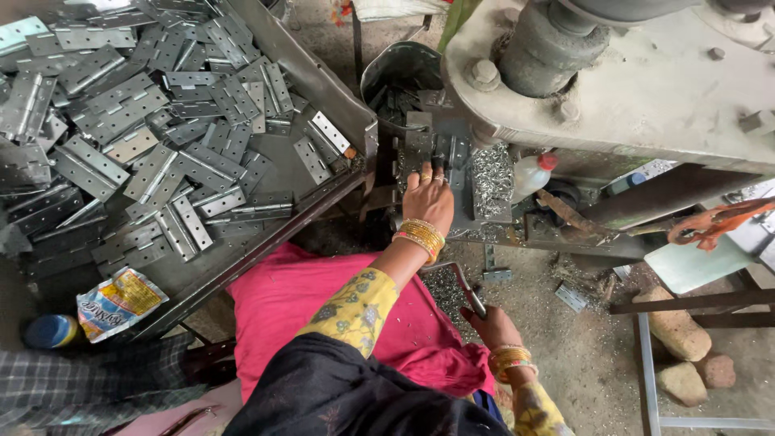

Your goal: The person repeatedly picks up small metal brackets from a bin, places them on a grinding machine, and operates the machine to grind the edges. After each cycle, the person removes the processed part and returns it to the bin.

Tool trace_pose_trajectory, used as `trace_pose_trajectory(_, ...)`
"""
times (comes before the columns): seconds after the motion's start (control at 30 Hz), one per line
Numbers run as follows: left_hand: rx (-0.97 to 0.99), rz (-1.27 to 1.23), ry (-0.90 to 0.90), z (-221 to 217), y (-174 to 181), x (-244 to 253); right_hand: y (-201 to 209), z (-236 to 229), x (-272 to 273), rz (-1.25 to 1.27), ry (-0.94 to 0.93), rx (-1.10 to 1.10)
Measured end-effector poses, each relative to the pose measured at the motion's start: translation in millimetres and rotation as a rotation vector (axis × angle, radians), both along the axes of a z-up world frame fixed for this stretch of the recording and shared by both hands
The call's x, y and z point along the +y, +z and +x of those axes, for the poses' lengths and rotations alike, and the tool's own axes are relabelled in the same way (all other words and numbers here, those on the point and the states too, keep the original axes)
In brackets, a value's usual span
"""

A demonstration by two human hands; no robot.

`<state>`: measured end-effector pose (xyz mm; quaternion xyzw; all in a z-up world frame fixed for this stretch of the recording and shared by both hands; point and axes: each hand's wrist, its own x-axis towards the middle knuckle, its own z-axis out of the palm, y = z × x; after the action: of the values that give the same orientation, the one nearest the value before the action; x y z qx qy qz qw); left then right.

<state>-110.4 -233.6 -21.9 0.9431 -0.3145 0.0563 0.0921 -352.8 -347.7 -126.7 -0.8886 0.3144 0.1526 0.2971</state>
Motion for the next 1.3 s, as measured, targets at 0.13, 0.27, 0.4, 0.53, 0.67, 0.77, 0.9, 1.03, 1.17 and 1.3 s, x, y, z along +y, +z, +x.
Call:
trace_pose_trajectory(0.13,0.057,0.095,0.018,18,12,-10,23,6,-24,-0.240,0.052,-0.010)
trace_pose_trajectory(0.27,0.024,0.086,0.027,22,17,-23,-4,8,-12,-0.109,-0.057,0.004)
trace_pose_trajectory(0.4,-0.035,0.094,0.019,29,14,-12,-28,8,4,-0.031,-0.016,-0.012)
trace_pose_trajectory(0.53,0.011,0.061,0.040,26,13,-7,32,10,-6,-0.089,0.016,-0.049)
trace_pose_trajectory(0.67,0.022,-0.032,-0.049,-17,-4,12,119,18,4,-0.247,-0.055,-0.566)
trace_pose_trajectory(0.77,-0.251,0.007,-0.155,-53,-17,37,160,28,14,-0.365,-0.020,-0.697)
trace_pose_trajectory(0.9,-0.156,-0.219,-0.260,-47,4,48,179,35,26,-0.463,0.030,-0.602)
trace_pose_trajectory(1.03,-0.069,-0.308,-0.135,-40,46,2,179,36,30,-0.474,0.016,-0.556)
trace_pose_trajectory(1.17,0.036,-0.093,-0.046,-39,56,-26,177,36,29,-0.474,0.034,-0.485)
trace_pose_trajectory(1.3,0.073,-0.216,-0.078,-30,27,-4,178,38,23,-0.399,0.000,-0.332)
